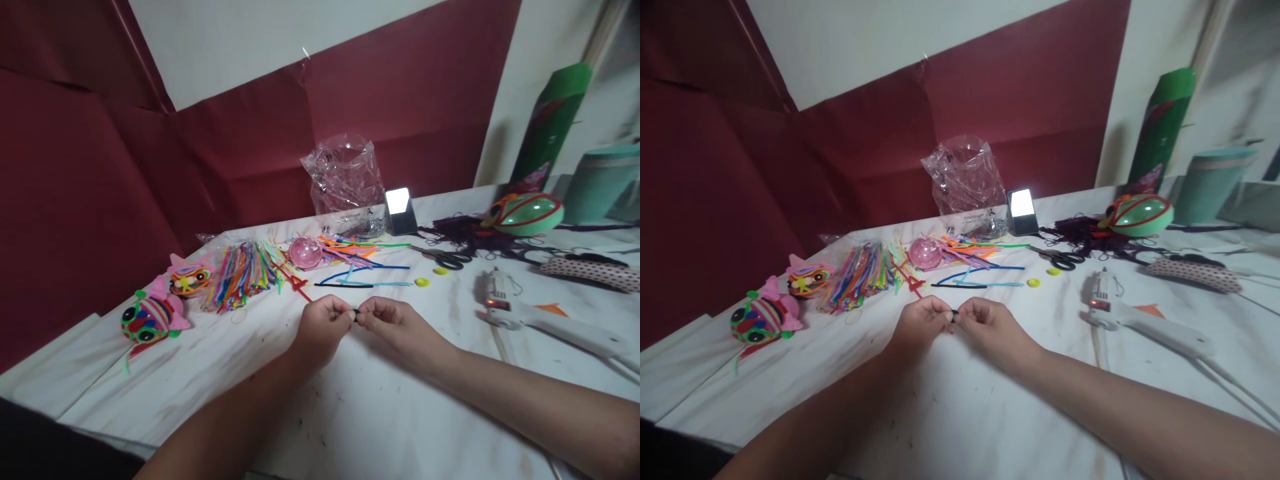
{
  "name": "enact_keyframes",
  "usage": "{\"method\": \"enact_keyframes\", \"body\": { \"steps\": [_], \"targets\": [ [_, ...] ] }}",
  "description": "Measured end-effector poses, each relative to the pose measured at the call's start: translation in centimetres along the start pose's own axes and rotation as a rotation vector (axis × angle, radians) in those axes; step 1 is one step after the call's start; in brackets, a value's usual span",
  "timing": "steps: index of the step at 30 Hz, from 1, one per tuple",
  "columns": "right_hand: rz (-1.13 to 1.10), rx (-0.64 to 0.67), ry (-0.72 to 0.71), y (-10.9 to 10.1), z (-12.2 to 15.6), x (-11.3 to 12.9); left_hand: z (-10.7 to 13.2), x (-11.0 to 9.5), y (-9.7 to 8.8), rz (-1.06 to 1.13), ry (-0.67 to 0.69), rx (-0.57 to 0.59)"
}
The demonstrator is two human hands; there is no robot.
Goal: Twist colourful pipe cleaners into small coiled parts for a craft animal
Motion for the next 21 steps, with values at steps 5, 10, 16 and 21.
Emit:
{"method": "enact_keyframes", "body": {
  "steps": [5,10,16,21],
  "targets": [
    [-0.012,-0.010,-0.034,-0.34,-0.18,-0.02,0.08,-0.17,0.03,0.022,0.008,0.080],
    [-0.038,-0.036,-0.029,-0.52,-0.42,-0.26,-0.12,-0.05,0.07,0.064,-0.035,0.093],
    [0.031,-0.021,-0.027,-0.12,-0.09,-0.48,-0.07,0.03,0.14,-0.020,-0.041,0.079],
    [0.101,0.031,-0.057,0.12,0.19,0.15,-0.14,-0.06,-0.05,0.044,0.009,0.054]
  ]
}}
Point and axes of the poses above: each hand's wrist, its own z-axis away from the middle knuckle, its own y-axis out of the palm, x = y × z, the point moved 3 cm from there along -z, towards the middle knuckle, and after that the axes turned 1 degree about z, right-handed, at the moved point
